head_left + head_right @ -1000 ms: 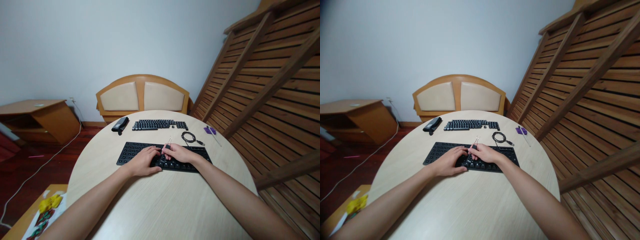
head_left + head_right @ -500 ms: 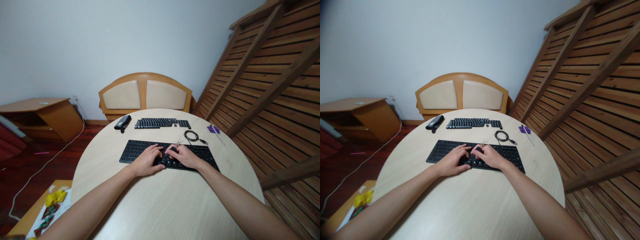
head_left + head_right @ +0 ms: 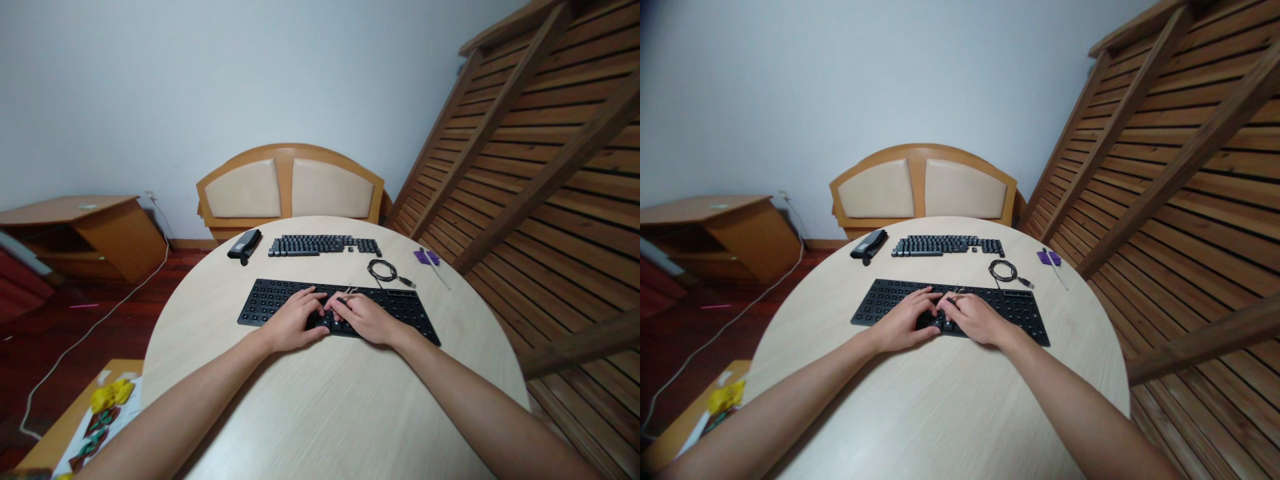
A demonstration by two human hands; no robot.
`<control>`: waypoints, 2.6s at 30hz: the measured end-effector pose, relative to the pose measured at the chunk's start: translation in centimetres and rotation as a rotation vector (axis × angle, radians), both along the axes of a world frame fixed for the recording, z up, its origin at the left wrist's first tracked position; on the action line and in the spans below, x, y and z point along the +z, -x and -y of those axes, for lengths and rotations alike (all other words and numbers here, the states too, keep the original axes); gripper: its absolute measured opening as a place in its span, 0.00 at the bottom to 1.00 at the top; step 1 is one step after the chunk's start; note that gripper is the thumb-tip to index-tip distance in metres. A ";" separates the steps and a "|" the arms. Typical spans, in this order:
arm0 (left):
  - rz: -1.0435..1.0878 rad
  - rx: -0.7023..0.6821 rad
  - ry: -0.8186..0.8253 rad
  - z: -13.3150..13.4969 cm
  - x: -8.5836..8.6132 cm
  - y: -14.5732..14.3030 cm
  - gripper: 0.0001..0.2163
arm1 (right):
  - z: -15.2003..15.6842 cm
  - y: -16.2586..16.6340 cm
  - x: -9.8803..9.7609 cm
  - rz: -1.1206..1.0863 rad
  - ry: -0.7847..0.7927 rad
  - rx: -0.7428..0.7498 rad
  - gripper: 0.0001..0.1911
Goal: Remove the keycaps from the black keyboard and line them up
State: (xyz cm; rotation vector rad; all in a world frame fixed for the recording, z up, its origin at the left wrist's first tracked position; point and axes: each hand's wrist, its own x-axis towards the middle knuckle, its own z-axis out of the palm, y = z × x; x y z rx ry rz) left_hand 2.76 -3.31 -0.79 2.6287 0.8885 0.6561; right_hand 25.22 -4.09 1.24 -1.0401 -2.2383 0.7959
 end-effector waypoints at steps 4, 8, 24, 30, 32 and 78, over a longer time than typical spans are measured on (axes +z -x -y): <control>0.006 -0.007 0.017 0.0 0.1 0.0 0.10 | 0.2 0.3 -0.1 0.028 -0.028 -0.056 0.24; 0.006 -0.001 0.032 0.1 0.2 0.0 0.09 | 0.3 0.9 -0.2 0.011 -0.077 -0.147 0.16; -0.040 -0.013 0.013 0.1 0.3 -0.3 0.09 | 0.0 1.3 -0.7 -0.022 -0.005 -0.234 0.17; -0.009 -0.029 0.011 -0.1 -0.1 -0.2 0.09 | -0.2 1.4 -1.4 -0.024 0.006 -0.285 0.20; 0.004 -0.042 0.007 -0.1 -0.1 -0.2 0.09 | -0.2 1.4 -1.4 -0.016 -0.026 -0.304 0.19; 0.172 -0.018 0.131 0.4 0.3 -0.4 0.05 | -2.7 0.9 -2.9 -0.553 0.354 -0.341 0.23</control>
